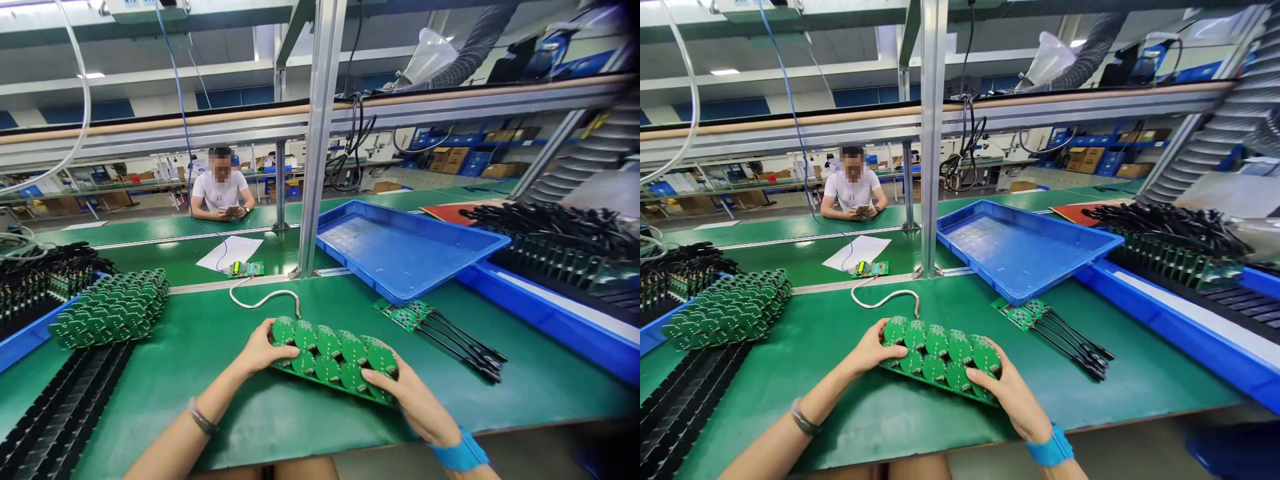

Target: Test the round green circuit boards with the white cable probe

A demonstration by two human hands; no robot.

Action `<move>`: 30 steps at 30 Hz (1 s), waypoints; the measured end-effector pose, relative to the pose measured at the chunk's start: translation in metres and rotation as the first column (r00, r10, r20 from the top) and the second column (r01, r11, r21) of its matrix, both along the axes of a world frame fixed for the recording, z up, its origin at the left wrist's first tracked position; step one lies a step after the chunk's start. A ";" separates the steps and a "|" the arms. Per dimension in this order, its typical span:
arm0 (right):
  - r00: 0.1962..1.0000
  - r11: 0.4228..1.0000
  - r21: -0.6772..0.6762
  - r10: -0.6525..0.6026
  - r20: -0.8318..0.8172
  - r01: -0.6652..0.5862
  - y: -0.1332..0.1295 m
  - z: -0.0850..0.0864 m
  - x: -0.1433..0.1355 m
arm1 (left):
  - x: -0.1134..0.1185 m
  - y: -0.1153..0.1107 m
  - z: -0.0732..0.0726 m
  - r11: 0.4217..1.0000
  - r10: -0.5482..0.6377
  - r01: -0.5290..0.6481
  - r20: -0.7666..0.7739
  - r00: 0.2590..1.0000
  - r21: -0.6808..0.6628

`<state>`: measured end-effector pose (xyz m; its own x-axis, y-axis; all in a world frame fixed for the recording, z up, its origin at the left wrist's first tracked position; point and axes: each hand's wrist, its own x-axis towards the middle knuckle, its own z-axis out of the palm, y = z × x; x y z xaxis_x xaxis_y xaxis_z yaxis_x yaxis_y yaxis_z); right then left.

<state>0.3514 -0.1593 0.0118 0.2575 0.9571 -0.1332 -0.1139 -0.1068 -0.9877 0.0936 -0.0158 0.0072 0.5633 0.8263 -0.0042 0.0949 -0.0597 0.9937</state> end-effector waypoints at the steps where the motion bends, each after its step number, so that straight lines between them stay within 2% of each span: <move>1: 1.000 1.000 0.004 0.013 0.023 -0.014 0.003 0.001 0.000 | -0.001 0.003 0.000 1.000 0.008 -0.009 -0.019 1.000 -0.027; 4: 0.975 1.000 0.001 0.010 0.221 -0.011 0.011 -0.004 0.005 | -0.002 0.009 0.000 0.996 0.025 -0.030 -0.062 0.998 -0.081; 6: 0.917 0.999 0.017 -0.042 0.396 0.038 0.013 -0.010 0.010 | -0.002 0.011 0.000 0.994 0.029 -0.037 -0.077 0.997 -0.101; 8: 0.832 0.990 0.109 -0.134 0.539 0.088 0.012 -0.014 0.014 | -0.002 0.012 0.000 0.993 0.031 -0.040 -0.085 0.996 -0.114; 10: 0.704 0.952 0.286 -0.278 0.653 0.111 0.007 -0.014 0.014 | -0.001 0.012 0.001 0.992 0.032 -0.043 -0.088 0.996 -0.122; 13: 0.433 0.836 0.548 -0.508 0.745 0.038 -0.003 -0.008 0.011 | -0.001 0.011 0.001 0.990 0.034 -0.046 -0.091 0.995 -0.131; 15: 0.286 0.785 0.618 -0.583 0.761 -0.042 -0.008 -0.004 0.008 | -0.002 0.011 0.000 0.990 0.035 -0.048 -0.093 0.995 -0.135; 17: 0.202 0.772 0.630 -0.606 0.769 -0.084 -0.012 -0.001 0.007 | -0.002 0.012 -0.001 0.989 0.037 -0.049 -0.093 0.995 -0.137; 21: 0.127 0.783 0.615 -0.603 0.787 -0.094 -0.013 0.006 -0.001 | -0.002 0.011 0.000 0.989 0.034 -0.047 -0.090 0.995 -0.140; 26: 0.106 0.798 0.589 -0.580 0.808 -0.127 -0.008 0.013 -0.019 | -0.002 0.010 0.002 0.988 0.033 -0.043 -0.071 0.997 -0.148; 30: 0.085 0.823 0.560 -0.554 0.828 -0.095 -0.003 0.017 -0.032 | -0.002 0.009 0.002 0.985 0.036 -0.043 -0.045 0.998 -0.165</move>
